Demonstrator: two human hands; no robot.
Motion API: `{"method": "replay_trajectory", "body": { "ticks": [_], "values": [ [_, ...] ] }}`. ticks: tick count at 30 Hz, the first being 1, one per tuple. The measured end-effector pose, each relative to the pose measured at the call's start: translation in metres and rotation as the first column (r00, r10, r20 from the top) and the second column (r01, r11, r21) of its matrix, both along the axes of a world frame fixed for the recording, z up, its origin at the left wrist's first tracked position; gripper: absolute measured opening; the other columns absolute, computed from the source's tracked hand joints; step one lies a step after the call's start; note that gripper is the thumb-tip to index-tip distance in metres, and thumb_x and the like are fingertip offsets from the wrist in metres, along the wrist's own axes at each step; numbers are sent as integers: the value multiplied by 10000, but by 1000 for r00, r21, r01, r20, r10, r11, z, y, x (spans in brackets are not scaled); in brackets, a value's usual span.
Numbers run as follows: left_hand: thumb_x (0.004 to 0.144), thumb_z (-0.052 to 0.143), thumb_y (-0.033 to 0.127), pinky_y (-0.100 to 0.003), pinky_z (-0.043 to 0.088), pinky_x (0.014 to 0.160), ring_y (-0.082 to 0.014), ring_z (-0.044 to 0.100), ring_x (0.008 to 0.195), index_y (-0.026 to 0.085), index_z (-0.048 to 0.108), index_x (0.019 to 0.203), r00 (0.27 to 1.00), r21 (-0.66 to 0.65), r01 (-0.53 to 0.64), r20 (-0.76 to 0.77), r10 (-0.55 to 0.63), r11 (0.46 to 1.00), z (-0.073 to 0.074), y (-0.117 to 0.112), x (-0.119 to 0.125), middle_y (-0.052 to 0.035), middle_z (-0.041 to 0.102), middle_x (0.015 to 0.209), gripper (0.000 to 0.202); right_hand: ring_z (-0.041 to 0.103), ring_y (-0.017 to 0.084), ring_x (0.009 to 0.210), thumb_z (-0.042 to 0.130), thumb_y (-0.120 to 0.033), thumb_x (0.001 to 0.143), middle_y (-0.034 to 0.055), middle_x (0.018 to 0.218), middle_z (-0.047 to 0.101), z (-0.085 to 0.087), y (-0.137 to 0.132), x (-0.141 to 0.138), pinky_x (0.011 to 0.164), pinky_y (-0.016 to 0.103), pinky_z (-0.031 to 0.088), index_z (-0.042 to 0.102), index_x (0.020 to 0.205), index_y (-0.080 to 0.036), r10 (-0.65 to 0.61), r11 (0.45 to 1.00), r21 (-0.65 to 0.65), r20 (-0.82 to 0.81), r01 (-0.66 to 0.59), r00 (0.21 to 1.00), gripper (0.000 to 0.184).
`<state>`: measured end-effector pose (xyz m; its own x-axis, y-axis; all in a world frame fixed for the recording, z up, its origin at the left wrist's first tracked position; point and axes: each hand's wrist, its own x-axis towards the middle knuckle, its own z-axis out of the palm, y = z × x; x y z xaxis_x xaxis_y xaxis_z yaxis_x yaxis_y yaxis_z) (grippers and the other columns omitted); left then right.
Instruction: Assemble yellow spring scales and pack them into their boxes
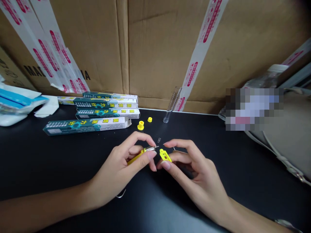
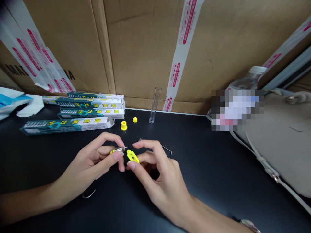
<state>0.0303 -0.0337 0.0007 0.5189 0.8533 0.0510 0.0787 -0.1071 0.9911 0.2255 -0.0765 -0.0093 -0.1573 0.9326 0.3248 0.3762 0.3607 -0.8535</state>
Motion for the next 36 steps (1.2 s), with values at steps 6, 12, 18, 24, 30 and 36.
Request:
{"method": "replay_trajectory", "body": {
  "ticks": [6,12,18,24,30,36],
  "values": [
    [989,515,426,-231,373,626,-102,525,656,261,542,1073,996,39,16,-92,-13,999,-1,-1,-2,68,606,674,187,680,117,592,637,-296,947,-13,826,791,2,-1,-1,462,196,480,611,1034,-243,-33,999,-13,-10,33,999,105],
    [990,505,421,-235,257,519,-89,342,565,248,505,1020,996,58,-9,-91,14,998,-1,-2,-2,72,503,691,175,652,107,610,605,-257,961,4,885,757,0,-1,-2,513,193,520,632,1059,-243,-24,999,-25,-39,23,999,103],
    [1023,404,472,-232,284,505,-87,380,510,255,557,1054,995,118,-19,-93,30,993,1,-2,-3,78,468,586,267,616,103,628,520,-241,1004,-3,850,697,-2,-2,-2,521,188,505,572,1177,-270,24,998,-58,-68,-28,997,183],
    [1016,437,465,-192,297,428,-28,402,456,248,630,1044,996,124,-63,-56,71,990,-2,-2,-3,31,637,821,292,617,105,668,512,-221,1004,-9,841,667,-2,-1,-2,523,180,489,550,1185,-275,74,993,-84,-64,-80,995,193],
    [946,608,392,-144,299,334,-33,642,448,206,540,908,997,-32,26,77,-23,999,-4,-3,-2,-37,593,1298,201,577,93,636,494,-225,1012,-17,841,646,-3,-1,-2,517,177,481,522,1223,-279,80,991,-97,-99,-90,992,220],
    [894,691,327,-121,391,414,9,577,493,306,565,1114,999,2,23,38,-23,1000,-3,0,-2,23,598,1189,254,554,99,584,505,-257,1007,-33,752,634,0,-3,-3,504,193,481,544,1189,-273,104,988,-104,-78,-112,992,187]
  ]
}}
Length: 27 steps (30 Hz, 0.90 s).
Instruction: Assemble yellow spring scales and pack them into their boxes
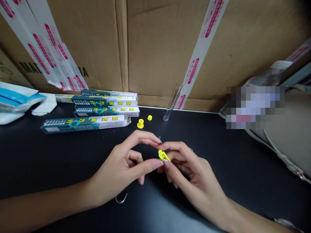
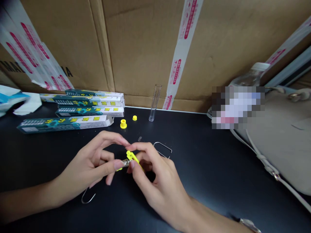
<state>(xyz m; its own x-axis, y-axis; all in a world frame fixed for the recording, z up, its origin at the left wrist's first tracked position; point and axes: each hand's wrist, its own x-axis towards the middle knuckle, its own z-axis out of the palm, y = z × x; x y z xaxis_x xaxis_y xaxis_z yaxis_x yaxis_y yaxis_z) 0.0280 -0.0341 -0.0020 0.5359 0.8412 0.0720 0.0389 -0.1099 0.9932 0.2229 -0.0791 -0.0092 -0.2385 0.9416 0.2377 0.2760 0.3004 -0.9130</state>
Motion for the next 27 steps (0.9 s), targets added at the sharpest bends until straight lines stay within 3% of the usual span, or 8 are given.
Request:
{"method": "replay_trajectory", "body": {
  "ticks": [2,4,6,9,13,24,27],
  "values": [
    [850,739,331,-127,454,501,-11,587,570,305,583,1131,1000,7,-24,-11,24,1000,2,1,1,29,607,1120,323,566,100,584,524,-276,1002,-28,766,656,0,0,0,496,191,483,559,1177,-276,-12,1000,-4,-11,12,1000,179],
    [839,749,330,-123,472,557,-38,613,647,267,622,1065,999,5,-28,-18,28,1000,3,2,2,31,621,1014,267,585,100,594,551,-282,992,-27,773,668,-1,0,1,497,184,490,571,1169,-279,-34,999,-12,-28,34,999,179],
    [881,702,334,-100,419,488,-16,569,571,238,631,1008,999,-17,-27,-18,27,999,4,3,3,31,636,927,175,606,99,602,576,-280,981,-26,783,681,-2,0,1,501,178,497,581,1159,-278,-55,998,-18,-40,54,998,178],
    [925,640,359,-92,247,334,20,381,377,245,570,1058,1000,-101,-20,16,21,995,4,2,4,45,661,813,189,637,99,617,591,-276,973,-18,805,712,-3,1,1,502,172,502,596,1134,-266,-70,997,-26,-48,69,996,161],
    [916,650,371,-83,224,312,12,376,345,246,511,1061,999,-181,7,40,0,984,3,2,4,39,683,780,237,658,95,634,589,-260,975,-23,808,730,-1,1,0,502,161,501,598,1109,-260,-67,998,-22,-63,65,996,134],
    [956,587,378,-105,211,339,6,342,376,245,519,1011,999,-136,46,9,-45,990,3,2,3,90,562,679,159,638,94,622,582,-263,979,-26,778,696,0,1,1,518,164,506,608,1114,-269,-61,998,-15,-63,60,996,138],
    [965,586,354,-106,292,434,-14,412,491,253,532,1004,999,-70,33,-6,-33,997,2,1,3,92,525,672,121,614,93,592,577,-285,980,-23,753,688,3,0,-1,501,169,488,622,1090,-254,-78,997,1,-58,78,995,122]
  ]
}}
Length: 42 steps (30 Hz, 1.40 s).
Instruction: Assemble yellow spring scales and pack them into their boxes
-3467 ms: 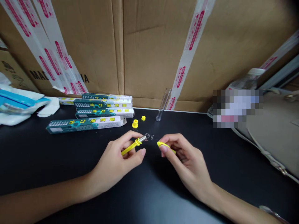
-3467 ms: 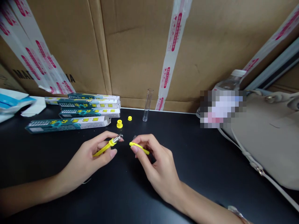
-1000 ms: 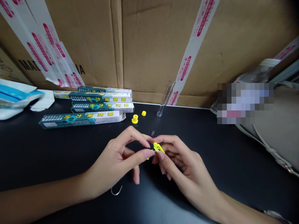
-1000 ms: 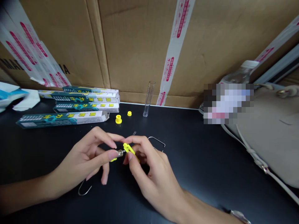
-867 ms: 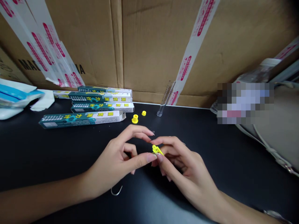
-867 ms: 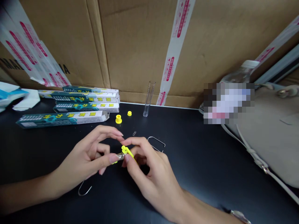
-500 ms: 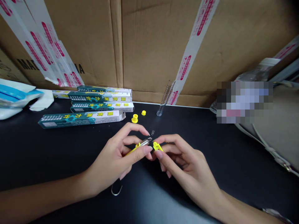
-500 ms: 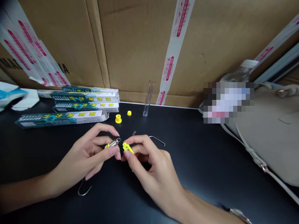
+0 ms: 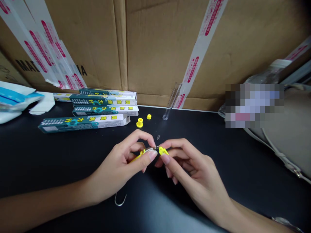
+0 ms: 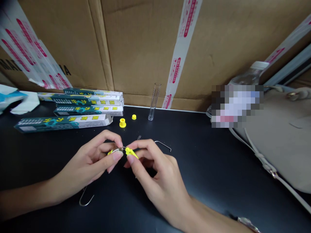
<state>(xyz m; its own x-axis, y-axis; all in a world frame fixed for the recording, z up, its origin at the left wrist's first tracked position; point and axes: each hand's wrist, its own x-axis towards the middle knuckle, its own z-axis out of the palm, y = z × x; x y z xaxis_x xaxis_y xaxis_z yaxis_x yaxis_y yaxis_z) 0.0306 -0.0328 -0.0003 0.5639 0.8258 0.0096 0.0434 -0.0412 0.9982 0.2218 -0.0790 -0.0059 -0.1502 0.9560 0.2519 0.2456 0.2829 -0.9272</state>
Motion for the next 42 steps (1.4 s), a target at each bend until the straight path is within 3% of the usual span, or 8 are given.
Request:
{"method": "replay_trajectory", "body": {
  "ticks": [3,8,21,25,28,33,37,42],
  "values": [
    [975,570,373,-130,342,525,-40,457,585,263,538,1004,1000,33,8,-25,-8,999,-1,0,-1,89,483,664,117,569,94,530,581,-325,973,-32,673,678,5,-2,-3,449,176,439,645,1043,-243,-51,999,1,50,51,997,125],
    [974,564,405,-165,339,543,-51,439,587,275,535,1022,999,48,27,-45,-25,998,-2,0,-1,86,463,686,141,546,96,491,596,-330,956,-48,601,661,9,-2,-4,454,191,419,675,1024,-245,-110,994,35,101,107,989,134],
    [956,592,387,-170,348,542,-60,519,591,257,490,1026,993,-1,76,-86,-75,997,1,0,0,104,557,645,179,513,84,517,583,-320,962,-67,583,574,6,2,-2,508,180,416,662,934,-231,-56,998,-23,68,57,996,122],
    [968,558,383,-184,392,564,-74,557,608,253,484,1016,986,94,84,-151,-70,992,2,-3,-1,96,569,675,156,519,79,524,577,-332,969,-67,591,579,6,1,-1,501,171,407,648,909,-227,-41,998,-54,56,44,998,141],
    [999,494,354,-199,402,566,-83,573,609,267,493,1054,960,320,72,-279,21,945,1,-8,-1,95,580,691,103,515,75,529,577,-323,971,-68,597,578,7,-1,-1,512,170,406,637,885,-221,-33,998,-53,63,36,997,146],
    [1027,414,198,-194,457,690,-82,657,782,266,513,1136,902,625,125,-396,174,771,-8,-12,0,65,689,947,163,517,69,539,573,-314,978,-73,615,585,6,0,-1,535,170,408,618,879,-225,-24,998,-52,74,28,997,140],
    [1034,359,192,-266,450,799,-138,619,907,242,517,1117,873,675,160,-437,216,720,-9,-14,-1,19,657,1002,185,511,71,552,569,-310,984,-76,628,575,4,2,0,544,177,404,619,897,-236,-19,999,-37,106,23,994,125],
    [1037,299,224,-341,384,770,-175,534,836,216,523,998,858,676,241,-484,173,696,0,-13,-3,-2,603,915,227,524,74,588,562,-275,988,-72,683,581,4,0,-1,581,185,417,627,918,-245,-15,1000,22,157,11,988,100]
  ]
}}
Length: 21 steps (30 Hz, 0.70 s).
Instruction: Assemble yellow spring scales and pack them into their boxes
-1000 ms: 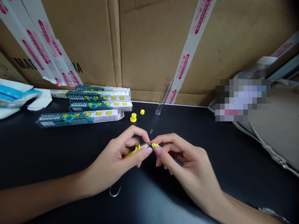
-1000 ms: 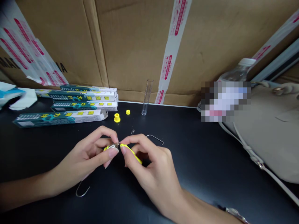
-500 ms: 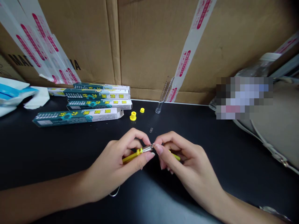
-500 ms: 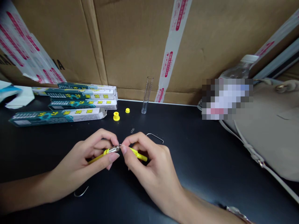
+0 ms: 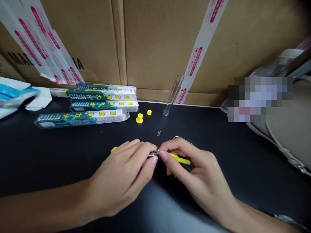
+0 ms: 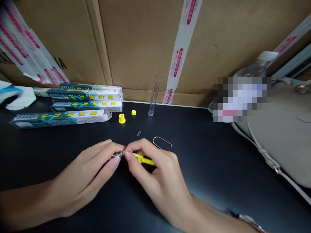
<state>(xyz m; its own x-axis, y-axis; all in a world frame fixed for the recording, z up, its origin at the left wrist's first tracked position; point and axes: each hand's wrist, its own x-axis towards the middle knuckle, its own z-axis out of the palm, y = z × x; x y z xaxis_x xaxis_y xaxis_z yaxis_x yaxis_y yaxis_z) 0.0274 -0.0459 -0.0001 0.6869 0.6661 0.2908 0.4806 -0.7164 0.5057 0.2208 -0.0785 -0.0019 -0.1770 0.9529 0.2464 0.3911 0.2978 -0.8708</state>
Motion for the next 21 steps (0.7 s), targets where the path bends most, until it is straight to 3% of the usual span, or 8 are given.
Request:
{"method": "replay_trajectory", "body": {
  "ticks": [5,14,21],
  "values": [
    [1025,250,174,-355,291,694,-176,433,740,202,484,836,999,52,10,-51,-7,999,5,5,3,15,514,792,302,571,59,619,591,-212,968,-70,715,616,1,-4,-1,614,154,445,659,954,-242,18,997,79,24,-20,1000,76],
    [970,288,147,-364,230,662,-185,375,718,193,465,789,999,127,17,-39,-13,992,5,3,2,8,471,743,257,612,94,602,564,-205,972,-31,735,667,5,-8,-3,589,188,509,669,993,-220,40,997,69,28,-42,999,108],
    [970,333,161,-356,268,684,-181,426,738,209,459,840,999,86,34,-21,-33,996,4,3,1,14,531,790,188,651,86,641,581,-199,958,-31,815,706,5,-9,-1,606,171,521,658,1029,-237,35,997,70,19,-36,999,112]
  ]
}}
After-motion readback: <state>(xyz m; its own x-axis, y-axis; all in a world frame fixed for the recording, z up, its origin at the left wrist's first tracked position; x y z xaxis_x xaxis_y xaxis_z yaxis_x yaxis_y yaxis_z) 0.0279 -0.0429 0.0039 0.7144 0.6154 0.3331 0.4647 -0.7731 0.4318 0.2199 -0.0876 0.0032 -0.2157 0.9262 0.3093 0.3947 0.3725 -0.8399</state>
